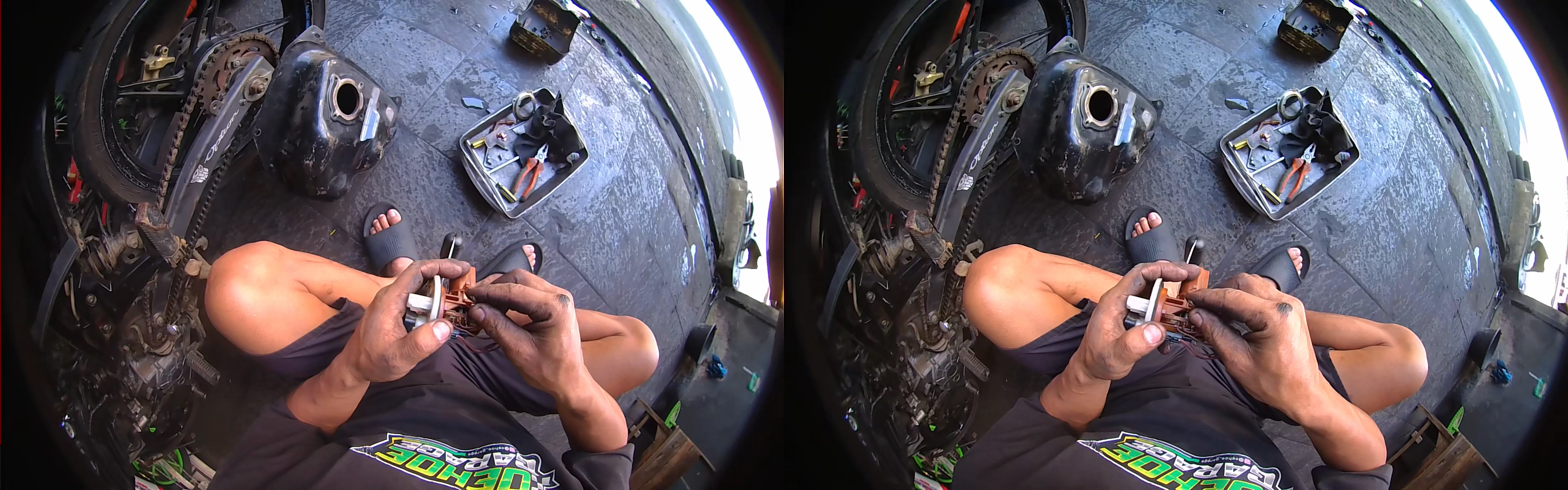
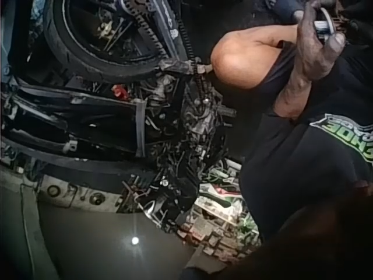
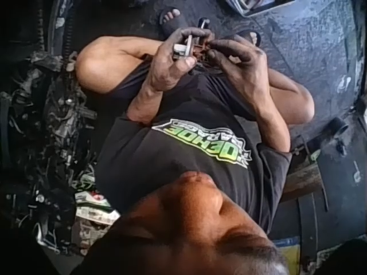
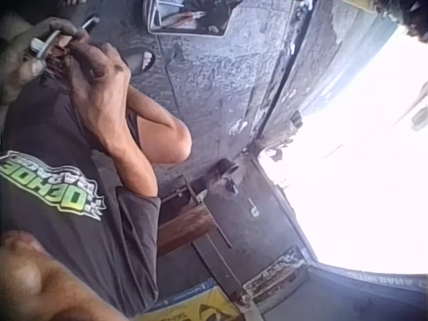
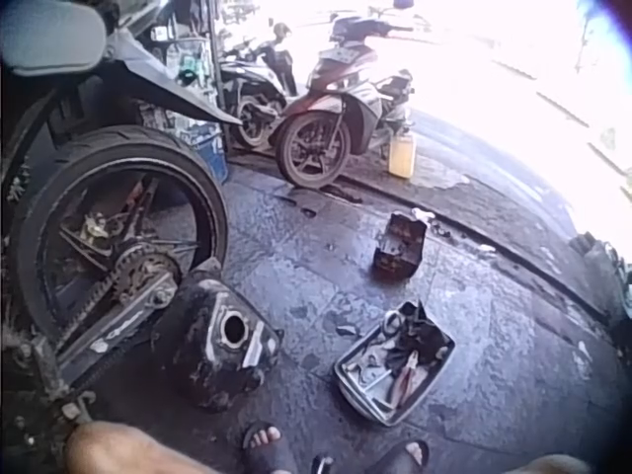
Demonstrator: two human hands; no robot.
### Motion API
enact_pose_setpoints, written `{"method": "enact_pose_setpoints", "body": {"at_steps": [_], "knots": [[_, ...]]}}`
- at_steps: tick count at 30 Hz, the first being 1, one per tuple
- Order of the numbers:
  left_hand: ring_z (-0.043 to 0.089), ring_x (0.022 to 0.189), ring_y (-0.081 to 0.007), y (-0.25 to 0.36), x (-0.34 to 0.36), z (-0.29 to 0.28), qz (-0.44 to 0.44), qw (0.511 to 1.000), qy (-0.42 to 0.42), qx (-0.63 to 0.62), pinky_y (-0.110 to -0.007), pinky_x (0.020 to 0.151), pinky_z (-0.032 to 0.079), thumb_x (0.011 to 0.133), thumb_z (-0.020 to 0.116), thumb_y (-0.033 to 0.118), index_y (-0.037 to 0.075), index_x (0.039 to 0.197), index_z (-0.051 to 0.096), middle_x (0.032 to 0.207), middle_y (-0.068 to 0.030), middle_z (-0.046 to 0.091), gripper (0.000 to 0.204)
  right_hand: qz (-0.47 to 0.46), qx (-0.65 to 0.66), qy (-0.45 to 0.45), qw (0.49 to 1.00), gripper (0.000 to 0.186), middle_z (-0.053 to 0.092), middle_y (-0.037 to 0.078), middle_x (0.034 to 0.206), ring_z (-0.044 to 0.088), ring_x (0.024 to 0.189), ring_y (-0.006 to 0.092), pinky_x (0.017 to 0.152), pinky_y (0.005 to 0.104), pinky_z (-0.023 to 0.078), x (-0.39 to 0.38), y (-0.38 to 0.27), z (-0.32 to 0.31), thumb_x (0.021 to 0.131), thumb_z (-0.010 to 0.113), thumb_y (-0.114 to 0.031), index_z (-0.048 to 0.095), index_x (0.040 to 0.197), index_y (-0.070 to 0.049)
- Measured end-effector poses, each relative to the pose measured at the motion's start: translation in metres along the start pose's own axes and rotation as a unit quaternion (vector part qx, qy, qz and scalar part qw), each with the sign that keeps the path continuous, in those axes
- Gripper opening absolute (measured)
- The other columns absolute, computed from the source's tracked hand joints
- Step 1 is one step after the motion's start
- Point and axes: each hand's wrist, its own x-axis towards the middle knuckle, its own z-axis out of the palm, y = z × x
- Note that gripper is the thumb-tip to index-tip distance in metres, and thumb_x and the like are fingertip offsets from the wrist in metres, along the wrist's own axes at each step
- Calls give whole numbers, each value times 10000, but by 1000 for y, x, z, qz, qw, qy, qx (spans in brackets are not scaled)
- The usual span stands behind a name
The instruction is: Inspecting and assembling components of a motorcycle fuel pump assembly.
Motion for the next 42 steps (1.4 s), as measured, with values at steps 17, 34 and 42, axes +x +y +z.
{"method": "enact_pose_setpoints", "body": {"at_steps": [17, 34, 42], "knots": [[568, 1210, -197, -2, -3, -2, -67, 994, -54, 62, -333, 1055, 447, 946, 610, 562, -78, 1408, 464, 1311, -139, 549, 803, -97, -93, -6, 991, 213, 564, 129, 832, 574, 786, 327, 712, 427, 476, -18, 11, 2, 790, 762, -5, 699, 991, -37], [579, 1212, -217, -18, 0, -2, -24, 994, -83, 74, -338, 1039, 472, 1065, 414, 507, -93, 1417, 457, 1346, -180, 561, 696, -77, -82, -109, 988, 157, 636, 134, 914, 643, 941, 322, 819, 424, 535, -8, 5, -15, 783, 766, 8, 706, 927, 1], [560, 1239, -233, -26, 2, 2, -16, 976, -95, 196, -349, 1070, 425, 1079, 438, 389, -72, 1384, 495, 1342, -178, 577, 555, -92, -68, -93, 989, 164, 637, 135, 907, 636, 908, 337, 797, 423, 534, -16, 22, -3, 782, 775, -5, 699, 927, -6]]}}
